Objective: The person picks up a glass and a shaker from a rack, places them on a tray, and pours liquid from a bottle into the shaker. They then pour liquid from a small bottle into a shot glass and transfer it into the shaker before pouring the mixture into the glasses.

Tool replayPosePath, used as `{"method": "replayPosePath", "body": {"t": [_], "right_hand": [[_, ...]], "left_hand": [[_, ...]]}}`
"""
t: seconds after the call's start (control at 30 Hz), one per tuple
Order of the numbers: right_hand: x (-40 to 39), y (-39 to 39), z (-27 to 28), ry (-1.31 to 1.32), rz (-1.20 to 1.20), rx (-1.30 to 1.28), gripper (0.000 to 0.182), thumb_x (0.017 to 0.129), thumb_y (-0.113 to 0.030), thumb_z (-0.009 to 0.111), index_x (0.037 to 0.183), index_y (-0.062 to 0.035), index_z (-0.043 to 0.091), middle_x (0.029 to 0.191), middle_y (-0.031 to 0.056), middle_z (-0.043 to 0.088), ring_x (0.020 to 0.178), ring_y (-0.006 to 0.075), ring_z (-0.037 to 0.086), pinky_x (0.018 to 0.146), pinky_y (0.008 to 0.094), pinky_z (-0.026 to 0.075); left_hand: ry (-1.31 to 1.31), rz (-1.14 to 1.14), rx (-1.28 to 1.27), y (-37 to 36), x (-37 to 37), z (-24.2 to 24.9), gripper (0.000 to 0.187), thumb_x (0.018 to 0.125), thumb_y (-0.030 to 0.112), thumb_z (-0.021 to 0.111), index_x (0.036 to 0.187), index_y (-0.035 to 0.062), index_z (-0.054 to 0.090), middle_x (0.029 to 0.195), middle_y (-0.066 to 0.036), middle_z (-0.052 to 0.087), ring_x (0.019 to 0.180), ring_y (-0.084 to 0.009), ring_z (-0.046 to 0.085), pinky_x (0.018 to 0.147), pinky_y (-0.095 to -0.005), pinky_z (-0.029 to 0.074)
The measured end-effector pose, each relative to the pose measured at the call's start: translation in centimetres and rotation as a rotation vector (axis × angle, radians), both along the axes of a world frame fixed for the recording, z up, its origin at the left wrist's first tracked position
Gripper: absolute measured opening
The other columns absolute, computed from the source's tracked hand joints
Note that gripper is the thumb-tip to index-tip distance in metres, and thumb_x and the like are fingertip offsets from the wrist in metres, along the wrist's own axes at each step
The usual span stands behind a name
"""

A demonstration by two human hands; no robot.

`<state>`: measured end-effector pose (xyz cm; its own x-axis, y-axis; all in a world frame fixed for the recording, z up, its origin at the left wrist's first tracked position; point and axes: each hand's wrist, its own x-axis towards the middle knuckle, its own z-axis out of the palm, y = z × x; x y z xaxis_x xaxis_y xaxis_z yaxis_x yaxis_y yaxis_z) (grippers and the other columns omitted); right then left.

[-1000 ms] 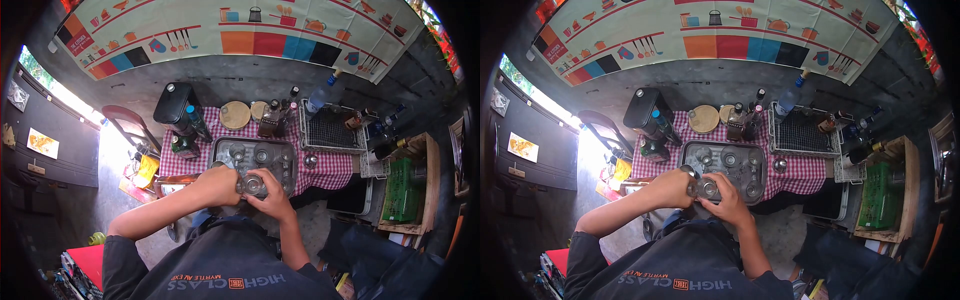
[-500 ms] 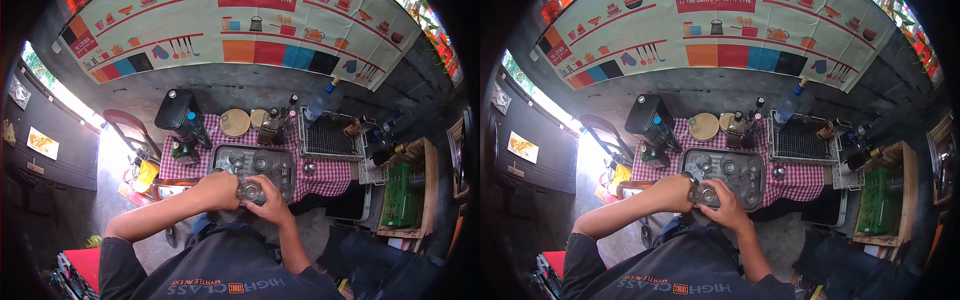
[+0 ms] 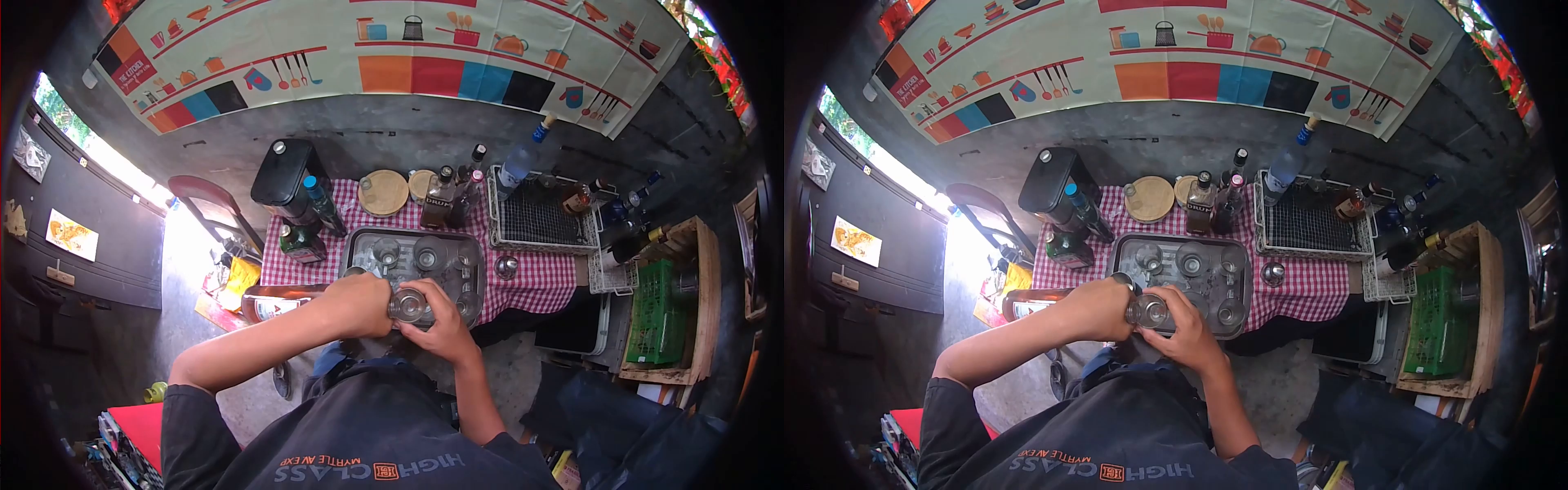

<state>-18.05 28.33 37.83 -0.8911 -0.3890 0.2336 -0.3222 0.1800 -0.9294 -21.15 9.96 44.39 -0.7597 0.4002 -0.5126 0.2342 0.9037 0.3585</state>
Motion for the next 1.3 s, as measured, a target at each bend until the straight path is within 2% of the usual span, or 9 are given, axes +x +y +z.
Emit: {"method": "replayPosePath", "body": {"t": [0.2, 0.3, 0.53, 0.63, 0.73, 0.93, 1.03, 1.3], "right_hand": [[-0.1, 0.3, 0.3, 0.007, -0.015, 0.006, 0.052, 0.07, -0.006, 0.075, 0.118, -0.0024, 0.056, 0.108, 0.0117, 0.058, 0.103, 0.026, 0.06, 0.091, 0.0344, 0.046], [0.0, 0.4, 0.1, -0.004, -0.019, -0.004, 0.052, 0.069, -0.006, 0.075, 0.118, -0.0022, 0.056, 0.108, 0.0116, 0.059, 0.103, 0.0254, 0.06, 0.09, 0.0341, 0.046], [0.3, 0.5, 0.0, -0.021, -0.033, -0.002, 0.052, 0.069, -0.005, 0.074, 0.118, -0.0025, 0.056, 0.108, 0.0115, 0.059, 0.102, 0.0245, 0.06, 0.09, 0.0334, 0.046], [0.3, 0.5, -0.1, -0.011, -0.014, 0.005, 0.052, 0.072, -0.008, 0.074, 0.12, -0.0012, 0.055, 0.11, 0.0145, 0.058, 0.104, 0.0296, 0.06, 0.09, 0.036, 0.046], [0.5, 0.4, -0.5, -0.019, -0.035, -0.009, 0.052, 0.069, -0.004, 0.073, 0.118, -0.002, 0.057, 0.109, 0.0116, 0.059, 0.102, 0.0241, 0.06, 0.09, 0.0332, 0.046], [1.0, 0.0, -0.6, -0.031, -0.041, 0.002, 0.052, 0.069, -0.003, 0.073, 0.118, -0.0015, 0.056, 0.108, 0.012, 0.059, 0.103, 0.0242, 0.06, 0.091, 0.0329, 0.046], [1.1, -0.1, -1.1, 0.003, -0.039, 0.005, 0.05, 0.071, -0.008, 0.074, 0.118, -0.0013, 0.055, 0.108, 0.0147, 0.059, 0.1, 0.0306, 0.061, 0.087, 0.037, 0.047], [1.3, -0.4, -1.0, 0.001, -0.036, 0.032, 0.051, 0.073, -0.01, 0.075, 0.119, -0.0022, 0.055, 0.108, 0.0145, 0.06, 0.101, 0.0303, 0.061, 0.087, 0.0374, 0.047]], "left_hand": [[-0.003, -0.007, -0.018, 0.8, -0.3, 0.8, 0.028, 0.068, 0.022, 0.072, 0.086, 0.0007, 0.072, 0.085, -0.024, 0.067, 0.083, -0.0389, 0.068, 0.075, -0.0448, 0.055], [-0.02, -0.012, -0.036, 1.1, -0.3, 1.3, 0.033, 0.072, 0.024, 0.072, 0.087, -0.0047, 0.071, 0.086, -0.025, 0.069, 0.086, -0.0377, 0.069, 0.078, -0.0436, 0.055], [0.008, -0.01, -0.043, 1.4, 0.0, 0.6, 0.03, 0.068, 0.024, 0.073, 0.083, -0.0028, 0.071, 0.084, -0.026, 0.067, 0.084, -0.0392, 0.068, 0.076, -0.0442, 0.055], [0.017, -0.005, -0.046, 1.3, 0.1, 0.7, 0.031, 0.068, 0.024, 0.072, 0.082, -0.0035, 0.071, 0.083, -0.026, 0.067, 0.083, -0.0393, 0.068, 0.075, -0.0439, 0.056], [0.0, -0.024, -0.071, 1.5, 0.1, 0.9, 0.032, 0.069, 0.025, 0.072, 0.084, -0.0041, 0.071, 0.085, -0.026, 0.068, 0.084, -0.0387, 0.068, 0.076, -0.0434, 0.056], [-0.014, -0.012, -0.101, 1.4, 0.4, 0.6, 0.034, 0.071, 0.025, 0.071, 0.088, -0.0045, 0.07, 0.09, -0.026, 0.068, 0.088, -0.0377, 0.068, 0.078, -0.0428, 0.056], [-0.011, 0.0, -0.088, 1.2, 0.6, 0.2, 0.033, 0.069, 0.023, 0.071, 0.086, -0.0047, 0.07, 0.09, -0.027, 0.067, 0.087, -0.0387, 0.068, 0.076, -0.0436, 0.056], [-0.057, 0.003, -0.126, 1.4, 0.6, 0.8, 0.033, 0.069, 0.022, 0.07, 0.09, -0.0044, 0.07, 0.094, -0.027, 0.067, 0.09, -0.0384, 0.068, 0.078, -0.0433, 0.056]]}}
